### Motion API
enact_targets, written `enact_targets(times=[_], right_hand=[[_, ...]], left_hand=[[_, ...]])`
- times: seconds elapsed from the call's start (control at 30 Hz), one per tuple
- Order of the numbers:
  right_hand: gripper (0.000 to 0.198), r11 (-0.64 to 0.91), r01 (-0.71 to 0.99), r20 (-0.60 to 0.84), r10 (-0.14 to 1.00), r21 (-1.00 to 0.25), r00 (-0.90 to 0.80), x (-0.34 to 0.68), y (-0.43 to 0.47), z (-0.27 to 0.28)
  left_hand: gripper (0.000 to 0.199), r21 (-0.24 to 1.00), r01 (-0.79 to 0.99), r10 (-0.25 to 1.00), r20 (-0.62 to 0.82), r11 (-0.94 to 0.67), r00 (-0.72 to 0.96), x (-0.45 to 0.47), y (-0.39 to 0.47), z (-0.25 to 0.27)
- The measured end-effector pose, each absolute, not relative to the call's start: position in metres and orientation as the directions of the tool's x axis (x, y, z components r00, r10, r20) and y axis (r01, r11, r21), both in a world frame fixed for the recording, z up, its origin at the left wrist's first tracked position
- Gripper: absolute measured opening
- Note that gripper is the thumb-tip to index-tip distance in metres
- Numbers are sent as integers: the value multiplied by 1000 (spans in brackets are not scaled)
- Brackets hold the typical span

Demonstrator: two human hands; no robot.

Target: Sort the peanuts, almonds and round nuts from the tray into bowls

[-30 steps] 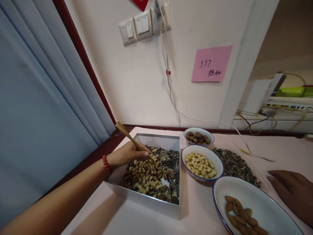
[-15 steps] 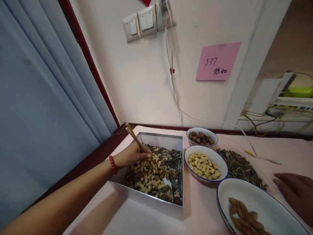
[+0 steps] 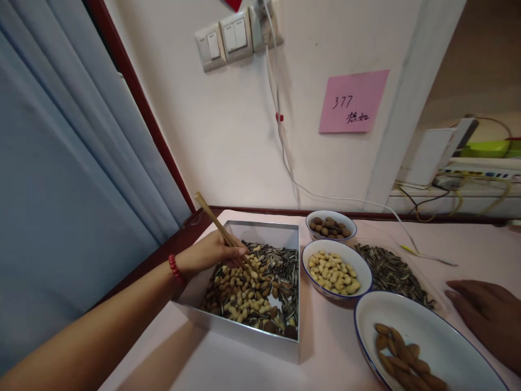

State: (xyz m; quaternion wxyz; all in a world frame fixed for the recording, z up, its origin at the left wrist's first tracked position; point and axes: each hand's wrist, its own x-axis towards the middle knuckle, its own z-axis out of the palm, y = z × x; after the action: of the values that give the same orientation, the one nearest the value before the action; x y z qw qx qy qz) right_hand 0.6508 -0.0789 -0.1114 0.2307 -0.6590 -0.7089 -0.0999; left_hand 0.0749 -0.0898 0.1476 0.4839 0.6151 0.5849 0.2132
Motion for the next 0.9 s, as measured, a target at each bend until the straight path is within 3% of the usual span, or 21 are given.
enact_targets(times=[0.37, 0.6, 0.8, 0.9], right_hand=[[55, 50, 976, 409, 911, -210, 41, 638, -84, -99], [53, 43, 978, 407, 912, -205, 45, 636, -85, -97], [54, 38, 976, 396, 917, -214, 51, 636, -85, -97], [56, 44, 974, 401, 914, -221, 50, 637, -85, -97]], left_hand=[[27, 983, 182, 937, -88, 27, 338, 147, -80, 191], [34, 976, 217, 918, -96, 11, 385, 176, -78, 178], [33, 945, 328, 951, -111, 11, 287, 131, -80, 180], [32, 895, 444, 941, -191, 50, 278, 107, -86, 178]])
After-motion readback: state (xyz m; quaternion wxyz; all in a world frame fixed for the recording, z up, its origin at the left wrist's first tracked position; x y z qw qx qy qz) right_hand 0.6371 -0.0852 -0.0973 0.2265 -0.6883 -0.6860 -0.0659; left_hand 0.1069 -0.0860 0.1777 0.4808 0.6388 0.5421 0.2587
